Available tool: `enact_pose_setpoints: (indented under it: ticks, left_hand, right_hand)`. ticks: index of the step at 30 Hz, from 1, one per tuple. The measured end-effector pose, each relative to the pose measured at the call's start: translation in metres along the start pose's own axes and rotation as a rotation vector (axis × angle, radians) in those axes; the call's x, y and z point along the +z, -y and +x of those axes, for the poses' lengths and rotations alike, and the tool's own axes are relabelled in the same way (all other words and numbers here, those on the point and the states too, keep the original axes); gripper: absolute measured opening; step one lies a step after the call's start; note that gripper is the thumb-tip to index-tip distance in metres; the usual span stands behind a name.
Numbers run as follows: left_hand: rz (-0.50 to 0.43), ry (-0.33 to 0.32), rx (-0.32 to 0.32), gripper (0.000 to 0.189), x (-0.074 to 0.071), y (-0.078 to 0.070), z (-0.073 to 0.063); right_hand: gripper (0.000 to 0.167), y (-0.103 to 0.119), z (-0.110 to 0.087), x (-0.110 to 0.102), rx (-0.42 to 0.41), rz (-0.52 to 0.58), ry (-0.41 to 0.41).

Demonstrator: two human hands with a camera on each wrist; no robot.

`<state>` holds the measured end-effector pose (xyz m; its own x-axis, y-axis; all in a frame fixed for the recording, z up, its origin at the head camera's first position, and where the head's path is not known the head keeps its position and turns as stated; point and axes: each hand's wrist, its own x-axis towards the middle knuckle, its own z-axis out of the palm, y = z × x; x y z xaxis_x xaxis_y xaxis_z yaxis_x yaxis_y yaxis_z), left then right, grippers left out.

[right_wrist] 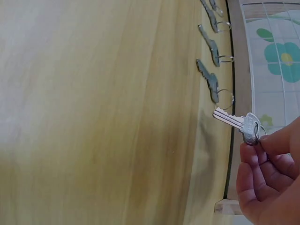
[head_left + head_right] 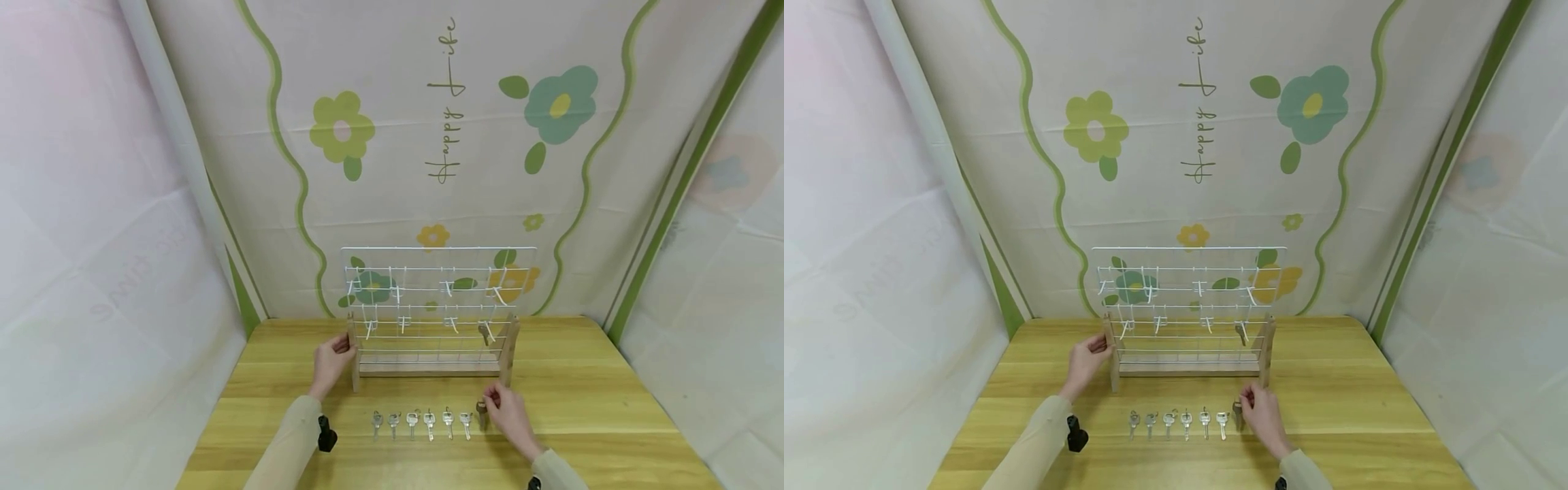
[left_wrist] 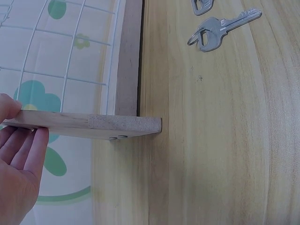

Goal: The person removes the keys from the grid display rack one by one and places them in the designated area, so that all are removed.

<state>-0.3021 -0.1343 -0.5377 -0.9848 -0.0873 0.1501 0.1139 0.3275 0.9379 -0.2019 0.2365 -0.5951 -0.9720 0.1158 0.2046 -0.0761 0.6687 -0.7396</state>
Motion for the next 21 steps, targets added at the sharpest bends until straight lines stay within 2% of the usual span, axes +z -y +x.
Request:
enact_pose_setpoints:
  ticks: [8, 15, 21]
  left_hand:
    - [-0.005, 0.002, -0.006, 0.038, 0.0, 0.002, 0.001]
    - [-0.021, 0.001, -0.003, 0.038, 0.0, 0.004, 0.003]
    - [-0.02, 0.009, 0.004, 0.039, 0.0, 0.002, 0.001]
  right_hand:
    - [0.007, -0.009, 0.0, 0.003, -0.005, -0.034, 0.024]
    - [0.007, -0.012, 0.002, 0.005, 0.037, -0.035, 0.059]
    - [0.007, -0.013, 0.001, 0.006, 0.043, -0.04, 0.058]
